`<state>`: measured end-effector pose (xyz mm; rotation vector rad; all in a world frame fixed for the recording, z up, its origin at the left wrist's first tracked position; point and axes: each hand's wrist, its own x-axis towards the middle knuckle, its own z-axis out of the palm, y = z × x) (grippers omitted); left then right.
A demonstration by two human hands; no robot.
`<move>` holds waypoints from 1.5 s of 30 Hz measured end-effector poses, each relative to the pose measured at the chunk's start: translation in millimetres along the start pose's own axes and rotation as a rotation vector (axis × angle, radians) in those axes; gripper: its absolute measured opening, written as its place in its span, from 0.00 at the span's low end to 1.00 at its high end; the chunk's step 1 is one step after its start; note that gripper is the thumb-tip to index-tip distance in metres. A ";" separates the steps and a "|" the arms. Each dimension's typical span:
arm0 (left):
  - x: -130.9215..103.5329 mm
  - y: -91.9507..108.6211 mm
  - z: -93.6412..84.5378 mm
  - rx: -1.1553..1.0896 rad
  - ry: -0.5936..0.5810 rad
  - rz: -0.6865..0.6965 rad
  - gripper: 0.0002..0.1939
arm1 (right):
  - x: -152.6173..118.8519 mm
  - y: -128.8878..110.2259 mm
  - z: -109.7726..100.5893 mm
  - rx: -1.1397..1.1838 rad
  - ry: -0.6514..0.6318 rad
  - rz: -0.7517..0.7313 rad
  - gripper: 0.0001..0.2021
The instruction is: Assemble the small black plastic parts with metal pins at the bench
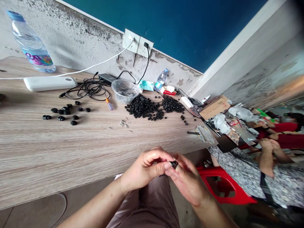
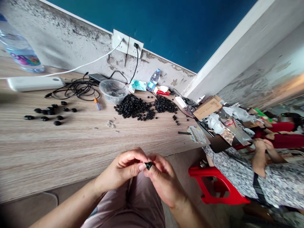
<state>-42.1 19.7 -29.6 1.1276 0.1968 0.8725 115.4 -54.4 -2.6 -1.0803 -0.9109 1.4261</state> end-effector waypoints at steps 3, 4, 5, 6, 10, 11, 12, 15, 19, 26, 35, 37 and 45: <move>-0.6 1.4 1.5 0.001 0.010 0.004 0.06 | -1.0 2.0 0.2 0.016 0.025 -0.019 0.13; -0.4 0.9 1.9 -0.004 0.020 0.010 0.06 | -1.1 3.0 -0.2 0.021 0.031 -0.027 0.13; -0.1 0.0 2.3 -0.008 0.031 0.015 0.06 | -1.1 3.9 -0.6 0.029 0.036 -0.035 0.12; 0.2 -0.9 2.5 -0.013 0.042 0.022 0.07 | -1.2 4.7 -1.1 0.038 0.039 -0.041 0.12; 1.5 -2.7 0.9 0.031 0.043 0.048 0.08 | -2.1 5.7 -1.4 0.061 0.047 -0.055 0.11; 2.0 -2.4 0.3 0.044 0.029 0.050 0.08 | -2.3 5.6 -1.1 0.060 0.050 -0.054 0.11; 2.7 -1.9 -0.2 0.052 0.013 0.049 0.08 | -2.5 5.4 -0.8 0.058 0.055 -0.053 0.11; 4.5 -0.1 -0.1 0.087 0.009 0.055 0.07 | -2.7 4.1 0.5 0.044 0.063 -0.047 0.11; 3.9 1.2 2.6 0.154 0.026 0.078 0.07 | -3.2 0.9 3.1 0.047 0.059 -0.040 0.12; -2.1 -1.0 5.9 0.111 0.055 0.076 0.06 | -2.8 4.4 5.5 0.099 0.035 -0.049 0.11; -1.3 10.7 3.4 0.361 0.007 0.161 0.08 | -4.6 -2.1 4.8 0.132 0.004 0.007 0.11; -0.2 14.5 2.9 0.418 -0.026 0.170 0.08 | -5.4 -3.3 5.2 0.127 0.004 0.014 0.10; -2.2 21.1 5.8 0.384 0.007 0.162 0.08 | -7.8 0.9 7.8 0.125 -0.012 -0.024 0.11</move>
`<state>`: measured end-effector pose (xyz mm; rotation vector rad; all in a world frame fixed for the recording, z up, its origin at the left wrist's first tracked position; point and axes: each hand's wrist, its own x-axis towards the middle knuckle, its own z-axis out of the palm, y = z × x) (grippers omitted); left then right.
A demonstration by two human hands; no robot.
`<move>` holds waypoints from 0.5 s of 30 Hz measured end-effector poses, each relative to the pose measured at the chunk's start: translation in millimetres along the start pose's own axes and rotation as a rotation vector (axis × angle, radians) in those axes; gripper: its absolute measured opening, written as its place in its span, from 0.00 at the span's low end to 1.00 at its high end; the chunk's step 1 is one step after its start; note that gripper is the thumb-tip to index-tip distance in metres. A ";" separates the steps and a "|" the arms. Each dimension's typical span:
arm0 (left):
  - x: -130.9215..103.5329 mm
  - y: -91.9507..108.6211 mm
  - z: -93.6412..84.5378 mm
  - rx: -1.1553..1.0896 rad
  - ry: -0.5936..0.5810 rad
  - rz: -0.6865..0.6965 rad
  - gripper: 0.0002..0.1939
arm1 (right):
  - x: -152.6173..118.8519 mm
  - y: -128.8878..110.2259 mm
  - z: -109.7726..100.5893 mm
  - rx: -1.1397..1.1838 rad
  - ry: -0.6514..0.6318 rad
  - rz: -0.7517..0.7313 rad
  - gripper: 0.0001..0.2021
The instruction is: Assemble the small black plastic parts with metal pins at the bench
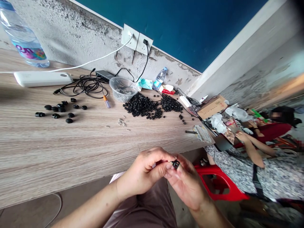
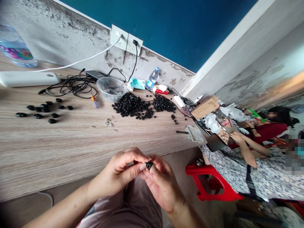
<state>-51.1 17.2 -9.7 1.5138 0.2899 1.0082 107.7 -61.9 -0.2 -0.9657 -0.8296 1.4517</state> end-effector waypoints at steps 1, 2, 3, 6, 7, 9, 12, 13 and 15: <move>-0.1 0.9 -0.1 0.018 -0.008 0.008 0.08 | -0.2 0.0 0.3 -0.003 -0.001 -0.004 0.10; -0.2 1.7 -0.1 0.037 -0.017 0.014 0.08 | -0.4 -0.1 0.7 -0.005 0.001 -0.010 0.11; -0.3 2.2 -0.1 0.055 -0.023 0.025 0.08 | -0.5 -0.3 1.2 -0.008 0.005 -0.017 0.11; -0.7 2.0 0.7 0.105 -0.024 0.069 0.09 | -0.4 -0.2 2.9 -0.009 0.017 -0.041 0.11; -0.9 1.5 1.2 0.121 -0.020 0.084 0.10 | -0.3 0.0 3.5 -0.004 0.017 -0.046 0.11; -1.5 0.8 2.2 0.154 -0.011 0.104 0.11 | -0.1 0.4 4.5 0.006 0.005 -0.054 0.11; -2.6 2.1 2.4 0.175 -0.009 0.109 0.11 | -0.6 0.1 5.9 0.016 -0.021 -0.066 0.10; -2.9 3.1 2.1 0.173 -0.014 0.113 0.12 | -0.9 -0.4 6.3 0.018 -0.026 -0.065 0.10; -3.3 5.2 1.1 0.169 -0.024 0.123 0.11 | -1.7 -1.4 6.7 0.023 -0.027 -0.059 0.10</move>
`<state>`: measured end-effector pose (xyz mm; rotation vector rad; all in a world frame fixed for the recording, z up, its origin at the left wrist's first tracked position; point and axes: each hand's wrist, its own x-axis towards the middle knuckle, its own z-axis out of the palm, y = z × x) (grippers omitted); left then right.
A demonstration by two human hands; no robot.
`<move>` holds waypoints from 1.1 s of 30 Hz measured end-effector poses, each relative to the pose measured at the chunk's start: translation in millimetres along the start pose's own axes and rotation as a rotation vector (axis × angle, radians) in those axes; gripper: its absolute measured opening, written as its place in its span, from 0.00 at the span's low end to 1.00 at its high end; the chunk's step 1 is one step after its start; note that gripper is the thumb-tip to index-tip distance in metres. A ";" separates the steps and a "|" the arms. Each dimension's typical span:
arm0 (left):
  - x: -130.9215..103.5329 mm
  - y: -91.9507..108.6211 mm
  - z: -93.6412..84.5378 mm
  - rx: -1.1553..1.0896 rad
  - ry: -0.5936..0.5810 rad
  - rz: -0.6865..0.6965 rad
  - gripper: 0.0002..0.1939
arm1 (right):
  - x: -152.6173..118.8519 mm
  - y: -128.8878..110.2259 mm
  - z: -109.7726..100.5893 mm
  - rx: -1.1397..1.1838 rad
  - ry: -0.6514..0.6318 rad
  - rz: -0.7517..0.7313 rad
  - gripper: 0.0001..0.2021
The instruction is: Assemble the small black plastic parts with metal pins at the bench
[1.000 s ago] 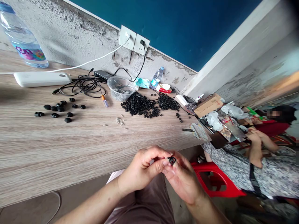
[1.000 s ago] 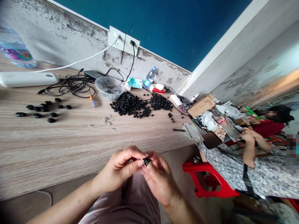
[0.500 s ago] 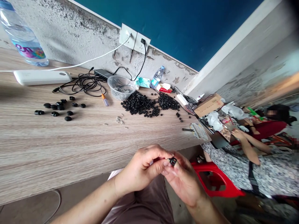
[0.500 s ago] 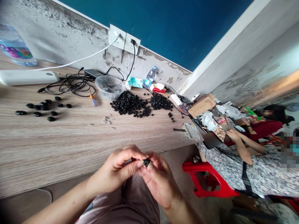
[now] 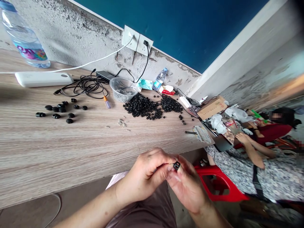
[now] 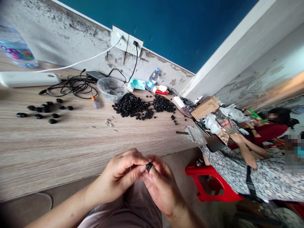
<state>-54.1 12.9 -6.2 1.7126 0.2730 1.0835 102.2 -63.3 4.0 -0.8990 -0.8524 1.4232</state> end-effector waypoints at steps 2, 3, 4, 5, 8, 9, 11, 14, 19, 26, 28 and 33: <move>0.2 1.0 -0.9 0.011 -0.003 0.012 0.11 | -0.7 -0.7 -0.2 0.012 -0.002 0.009 0.10; 0.3 0.9 -1.0 0.019 -0.002 0.014 0.11 | -1.1 -0.9 -0.5 0.021 -0.003 0.009 0.10; 0.5 0.6 -0.9 0.027 -0.002 0.018 0.11 | -1.5 -0.8 -1.0 0.032 -0.004 0.004 0.10; 0.6 0.0 -0.4 0.032 -0.001 0.019 0.11 | -1.9 -0.6 -1.4 0.043 -0.004 -0.001 0.10; 0.6 -2.7 2.6 0.046 0.003 0.026 0.10 | -3.5 0.4 -1.9 0.080 0.017 -0.008 0.10; 0.3 -3.8 3.8 0.052 0.010 0.039 0.09 | -4.1 0.9 -1.8 0.089 0.035 0.000 0.10; -0.4 -6.1 6.3 0.073 0.026 0.074 0.09 | -5.5 2.2 -1.6 0.101 0.081 0.022 0.09; -1.7 -8.9 9.7 0.120 0.035 0.107 0.07 | -7.0 5.7 -2.5 0.098 0.137 0.032 0.09; -1.9 -9.1 16.2 0.210 0.030 0.096 0.07 | -6.0 11.8 -4.3 0.092 0.187 0.004 0.08; 4.9 -9.3 11.8 0.109 -0.069 0.017 0.11 | -2.4 12.5 -6.8 0.122 0.162 -0.019 0.08; 9.5 -12.0 6.1 0.072 -0.134 0.021 0.13 | -2.8 12.3 -9.2 0.149 0.149 0.008 0.09; 22.5 -13.1 -4.5 0.085 -0.218 0.142 0.12 | -4.9 9.4 -14.3 0.248 0.039 0.050 0.09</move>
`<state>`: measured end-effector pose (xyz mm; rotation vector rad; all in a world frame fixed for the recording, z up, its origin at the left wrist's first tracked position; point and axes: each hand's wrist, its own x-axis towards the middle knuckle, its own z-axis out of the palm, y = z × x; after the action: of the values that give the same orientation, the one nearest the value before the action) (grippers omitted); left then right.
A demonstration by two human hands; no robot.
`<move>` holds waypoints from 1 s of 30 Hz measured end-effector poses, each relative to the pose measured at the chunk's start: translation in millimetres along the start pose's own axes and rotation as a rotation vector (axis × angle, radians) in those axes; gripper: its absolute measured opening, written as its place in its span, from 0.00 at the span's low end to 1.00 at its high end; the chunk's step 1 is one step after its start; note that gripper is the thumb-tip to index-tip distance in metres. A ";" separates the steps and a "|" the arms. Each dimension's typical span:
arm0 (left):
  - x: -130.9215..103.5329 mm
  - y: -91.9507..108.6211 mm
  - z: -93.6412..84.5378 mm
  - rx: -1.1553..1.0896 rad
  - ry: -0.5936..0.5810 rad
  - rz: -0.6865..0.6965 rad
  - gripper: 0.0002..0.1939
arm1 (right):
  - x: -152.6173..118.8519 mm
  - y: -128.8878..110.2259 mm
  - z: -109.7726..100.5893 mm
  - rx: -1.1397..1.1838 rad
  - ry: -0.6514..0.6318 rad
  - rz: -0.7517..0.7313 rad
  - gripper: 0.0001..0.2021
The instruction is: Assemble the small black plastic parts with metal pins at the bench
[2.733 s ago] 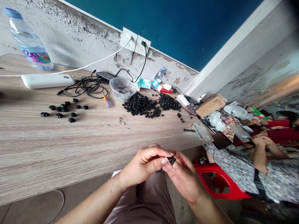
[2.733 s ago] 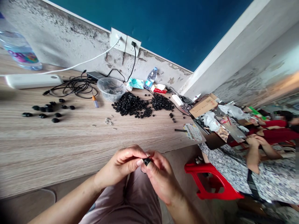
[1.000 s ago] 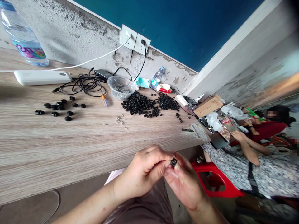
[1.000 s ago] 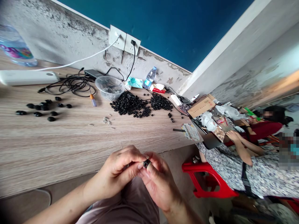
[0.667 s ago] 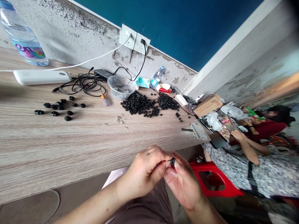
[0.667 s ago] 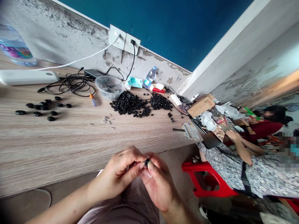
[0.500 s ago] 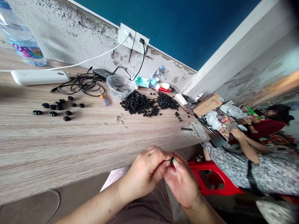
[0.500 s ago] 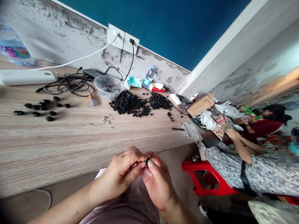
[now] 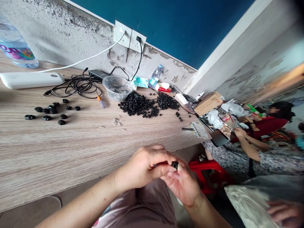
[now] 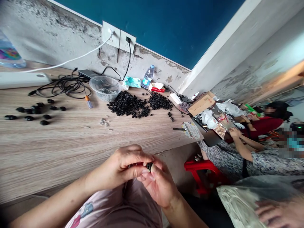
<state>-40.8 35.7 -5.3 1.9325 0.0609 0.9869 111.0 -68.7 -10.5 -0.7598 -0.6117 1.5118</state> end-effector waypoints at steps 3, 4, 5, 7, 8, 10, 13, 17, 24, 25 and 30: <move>3.9 2.8 -3.0 -0.009 0.012 0.060 0.13 | -0.4 -1.8 -0.7 0.031 -0.070 0.029 0.09; 4.1 3.5 -3.2 -0.009 0.017 0.071 0.13 | -0.1 -1.9 -0.8 0.031 -0.079 0.034 0.10; 4.0 3.9 -3.1 -0.007 0.026 0.078 0.14 | 0.3 -1.8 -0.7 0.028 -0.084 0.038 0.10; 2.8 3.8 -2.5 -0.001 0.054 0.080 0.13 | 1.6 -1.0 -0.6 0.031 -0.087 0.034 0.10; 2.1 3.5 -2.0 -0.003 0.072 0.081 0.12 | 2.3 -0.4 -0.5 0.034 -0.090 0.034 0.10; 1.1 2.9 -1.5 -0.016 0.093 0.085 0.11 | 3.2 0.4 -0.3 0.040 -0.095 0.038 0.11; 1.3 2.8 -1.8 -0.031 0.097 0.086 0.10 | 3.0 0.6 0.1 0.068 -0.106 0.062 0.13; 1.3 2.4 -3.0 -0.040 0.090 0.091 0.10 | 1.6 0.5 2.1 0.125 -0.103 0.095 0.12; -6.0 -0.2 -2.5 -0.054 0.095 0.078 0.09 | 3.1 5.0 2.4 0.125 -0.085 0.109 0.10; -6.1 0.5 -3.3 -0.046 0.083 0.076 0.09 | 2.5 4.7 2.4 0.114 -0.084 0.113 0.10; -4.0 3.7 -7.2 0.029 0.039 0.104 0.10 | -2.0 0.9 8.5 0.065 -0.032 0.102 0.09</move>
<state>-49.5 37.2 -3.2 1.9590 -0.0037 1.0977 103.9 -70.2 -5.4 -0.7272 -0.5512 1.6324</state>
